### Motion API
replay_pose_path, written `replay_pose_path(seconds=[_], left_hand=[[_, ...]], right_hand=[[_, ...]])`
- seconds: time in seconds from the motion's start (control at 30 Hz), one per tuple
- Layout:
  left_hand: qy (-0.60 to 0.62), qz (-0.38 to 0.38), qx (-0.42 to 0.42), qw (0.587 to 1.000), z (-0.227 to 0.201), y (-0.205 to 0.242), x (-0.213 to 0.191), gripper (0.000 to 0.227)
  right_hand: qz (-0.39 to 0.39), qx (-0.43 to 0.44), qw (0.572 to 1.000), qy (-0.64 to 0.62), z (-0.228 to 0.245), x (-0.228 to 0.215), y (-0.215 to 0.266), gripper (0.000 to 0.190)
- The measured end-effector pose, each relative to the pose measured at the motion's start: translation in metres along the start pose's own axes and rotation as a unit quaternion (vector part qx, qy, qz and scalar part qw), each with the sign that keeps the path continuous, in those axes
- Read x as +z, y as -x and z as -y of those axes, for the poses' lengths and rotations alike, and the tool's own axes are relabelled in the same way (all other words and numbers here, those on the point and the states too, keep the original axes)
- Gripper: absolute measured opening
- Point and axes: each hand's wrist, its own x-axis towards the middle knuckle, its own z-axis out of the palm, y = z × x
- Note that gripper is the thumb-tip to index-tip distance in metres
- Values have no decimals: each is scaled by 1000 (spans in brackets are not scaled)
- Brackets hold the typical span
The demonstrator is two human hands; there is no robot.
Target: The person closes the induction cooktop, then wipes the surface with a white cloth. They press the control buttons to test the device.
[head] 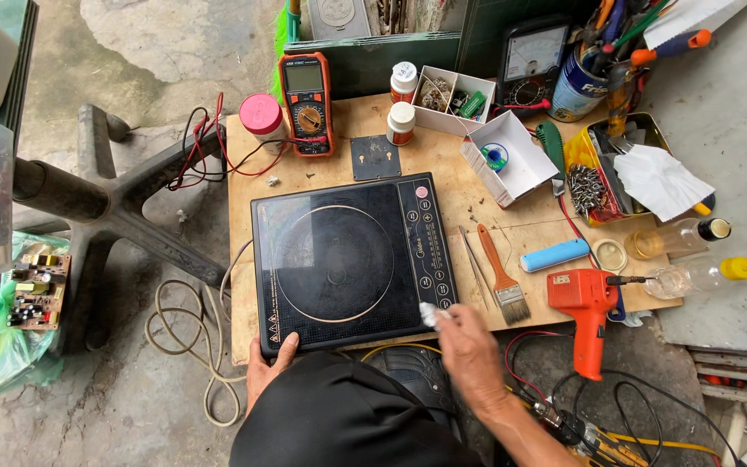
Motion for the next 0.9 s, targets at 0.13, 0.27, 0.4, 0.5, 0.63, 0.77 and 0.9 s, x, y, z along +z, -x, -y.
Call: replay_pose_path(seconds=[0.13,0.27,0.4,0.5,0.63,0.77,0.9], left_hand=[[-14,-1,8,1000,-1,-2,-1,88],[-18,6,1,1000,-4,2,-2,91],[-24,7,-4,1000,-13,13,-3,92],[-22,18,-13,1000,-8,2,-3,98],[-24,12,-10,1000,0,1,-4,91],[-20,17,-13,1000,14,-16,-4,99],[6,23,-11,1000,1,-1,-4,94]], right_hand=[[-8,-60,998,-24,22,4,-5,5],[43,5,996,-78,14,9,-16,13],[124,73,985,-97,9,8,-53,16],[118,50,989,-75,-4,21,-107,10],[75,27,993,-90,-18,39,-135,5],[126,-4,986,-108,7,-2,-72,20],[114,-49,989,-83,-1,-11,5,8]])
